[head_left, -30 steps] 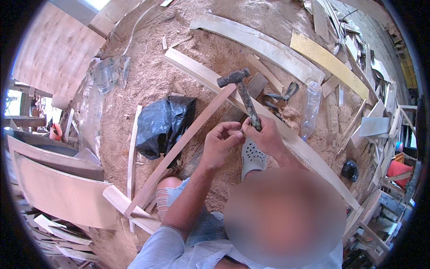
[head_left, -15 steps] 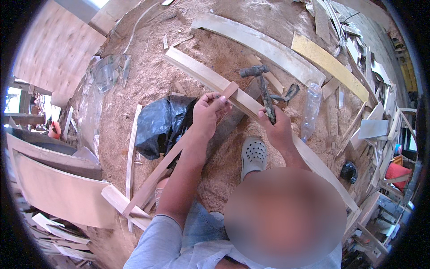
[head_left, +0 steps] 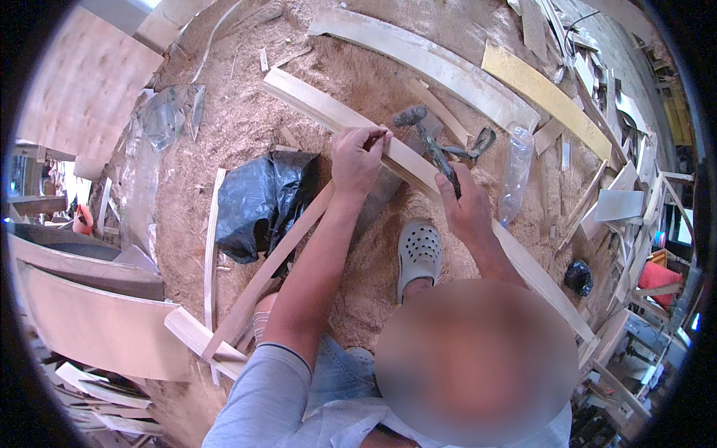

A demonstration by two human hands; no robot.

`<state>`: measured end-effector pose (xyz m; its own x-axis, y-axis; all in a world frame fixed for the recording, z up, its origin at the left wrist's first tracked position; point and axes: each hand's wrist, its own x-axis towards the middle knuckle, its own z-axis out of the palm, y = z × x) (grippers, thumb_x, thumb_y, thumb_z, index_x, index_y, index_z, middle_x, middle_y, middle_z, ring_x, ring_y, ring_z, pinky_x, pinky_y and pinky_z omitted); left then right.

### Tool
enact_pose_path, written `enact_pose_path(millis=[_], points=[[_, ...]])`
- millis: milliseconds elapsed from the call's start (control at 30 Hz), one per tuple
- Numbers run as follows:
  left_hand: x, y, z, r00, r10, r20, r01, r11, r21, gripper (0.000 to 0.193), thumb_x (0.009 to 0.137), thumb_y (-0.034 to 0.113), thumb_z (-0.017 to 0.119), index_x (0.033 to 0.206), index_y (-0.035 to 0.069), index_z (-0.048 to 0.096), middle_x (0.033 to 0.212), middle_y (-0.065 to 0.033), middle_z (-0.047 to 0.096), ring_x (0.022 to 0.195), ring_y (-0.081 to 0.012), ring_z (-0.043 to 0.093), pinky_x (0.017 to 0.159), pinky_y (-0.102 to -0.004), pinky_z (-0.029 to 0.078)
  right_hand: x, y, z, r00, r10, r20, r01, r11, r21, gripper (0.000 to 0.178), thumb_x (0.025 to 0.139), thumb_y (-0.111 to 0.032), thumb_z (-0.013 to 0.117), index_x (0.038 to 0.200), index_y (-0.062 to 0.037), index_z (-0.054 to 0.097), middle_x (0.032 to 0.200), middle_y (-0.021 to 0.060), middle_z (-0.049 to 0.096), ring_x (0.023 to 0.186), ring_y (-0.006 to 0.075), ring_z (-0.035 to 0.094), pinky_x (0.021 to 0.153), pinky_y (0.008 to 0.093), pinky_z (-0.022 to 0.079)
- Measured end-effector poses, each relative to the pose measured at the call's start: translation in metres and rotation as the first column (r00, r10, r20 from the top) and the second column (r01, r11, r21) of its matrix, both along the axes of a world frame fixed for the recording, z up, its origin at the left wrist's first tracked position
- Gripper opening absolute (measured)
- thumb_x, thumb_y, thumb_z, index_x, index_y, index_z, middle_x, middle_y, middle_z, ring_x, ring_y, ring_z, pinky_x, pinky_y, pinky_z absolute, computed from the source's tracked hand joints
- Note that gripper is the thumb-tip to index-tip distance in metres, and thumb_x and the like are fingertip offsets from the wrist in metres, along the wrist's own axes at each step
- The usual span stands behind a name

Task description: The person constructs a wooden frame by positioning wooden boards together and hammering nails into the wood.

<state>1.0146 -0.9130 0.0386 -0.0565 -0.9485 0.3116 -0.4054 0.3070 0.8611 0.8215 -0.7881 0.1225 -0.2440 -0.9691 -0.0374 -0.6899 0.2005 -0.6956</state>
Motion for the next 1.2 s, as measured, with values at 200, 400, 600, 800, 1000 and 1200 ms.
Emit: enact_pose_path(millis=[200, 400, 600, 800, 1000, 1200], points=[[0.002, 0.003, 0.008, 0.996, 0.038, 0.083, -0.035, 0.999, -0.032, 0.017, 0.088, 0.024, 0.088, 0.098, 0.010, 0.086, 0.095, -0.0102, 0.079, 0.092, -0.0256, 0.069, 0.093, -0.0382, 0.049, 0.006, 0.000, 0.009, 0.992, 0.043, -0.116, -0.048, 0.998, -0.040, 0.035, 0.109, -0.039, 0.059, 0.128, -0.0096, 0.063, 0.087, 0.0216, 0.074, 0.082, 0.0460, 0.074, 0.071, 0.0552, 0.056], [0.009, 0.001, -0.006, 0.997, 0.059, 0.057, -0.062, 0.996, 0.059, 0.014, 0.085, 0.022, 0.088, 0.097, 0.013, 0.086, 0.084, -0.0061, 0.078, 0.090, -0.0250, 0.067, 0.090, -0.0399, 0.047, 0.012, -0.001, 0.017, 0.967, 0.107, -0.233, -0.098, 0.994, 0.047, 0.038, 0.109, -0.040, 0.058, 0.133, -0.0103, 0.062, 0.088, 0.0219, 0.074, 0.080, 0.0459, 0.074, 0.069, 0.0550, 0.057], [0.007, 0.003, -0.002, 0.998, 0.067, -0.019, -0.065, 0.995, 0.075, 0.014, 0.084, 0.021, 0.089, 0.097, 0.015, 0.087, 0.081, -0.0057, 0.076, 0.089, -0.0249, 0.066, 0.089, -0.0395, 0.048, 0.010, -0.002, 0.031, 0.980, 0.069, -0.187, -0.088, 0.991, -0.098, 0.041, 0.110, -0.041, 0.057, 0.137, -0.0116, 0.061, 0.088, 0.0223, 0.074, 0.080, 0.0457, 0.074, 0.068, 0.0556, 0.057], [0.004, 0.002, -0.001, 0.999, 0.040, 0.016, -0.041, 0.991, 0.127, 0.014, 0.084, 0.022, 0.088, 0.097, 0.015, 0.087, 0.082, -0.0055, 0.077, 0.089, -0.0242, 0.066, 0.091, -0.0382, 0.047, 0.001, -0.003, 0.022, 0.932, 0.130, -0.338, -0.119, 0.991, 0.053, 0.039, 0.109, -0.038, 0.060, 0.137, -0.0109, 0.061, 0.088, 0.0230, 0.074, 0.079, 0.0445, 0.075, 0.065, 0.0535, 0.056], [0.005, -0.001, -0.005, 0.996, 0.027, -0.083, -0.015, 0.990, 0.137, 0.016, 0.085, 0.024, 0.088, 0.097, 0.013, 0.087, 0.082, -0.0052, 0.077, 0.085, -0.0237, 0.067, 0.091, -0.0381, 0.046, 0.005, -0.001, 0.019, 0.979, 0.036, -0.203, -0.057, 0.994, -0.097, 0.041, 0.109, -0.040, 0.059, 0.137, -0.0101, 0.060, 0.086, 0.0251, 0.074, 0.080, 0.0466, 0.074, 0.067, 0.0576, 0.056], [0.007, 0.000, -0.005, 0.997, 0.007, 0.078, -0.018, 0.990, 0.140, 0.016, 0.085, 0.026, 0.088, 0.095, 0.013, 0.087, 0.081, -0.0036, 0.078, 0.087, -0.0224, 0.068, 0.091, -0.0378, 0.045, 0.007, -0.005, 0.021, 0.895, 0.178, -0.408, -0.119, 0.979, 0.166, 0.038, 0.110, -0.039, 0.058, 0.133, -0.0083, 0.060, 0.084, 0.0249, 0.073, 0.079, 0.0469, 0.074, 0.068, 0.0563, 0.057]])
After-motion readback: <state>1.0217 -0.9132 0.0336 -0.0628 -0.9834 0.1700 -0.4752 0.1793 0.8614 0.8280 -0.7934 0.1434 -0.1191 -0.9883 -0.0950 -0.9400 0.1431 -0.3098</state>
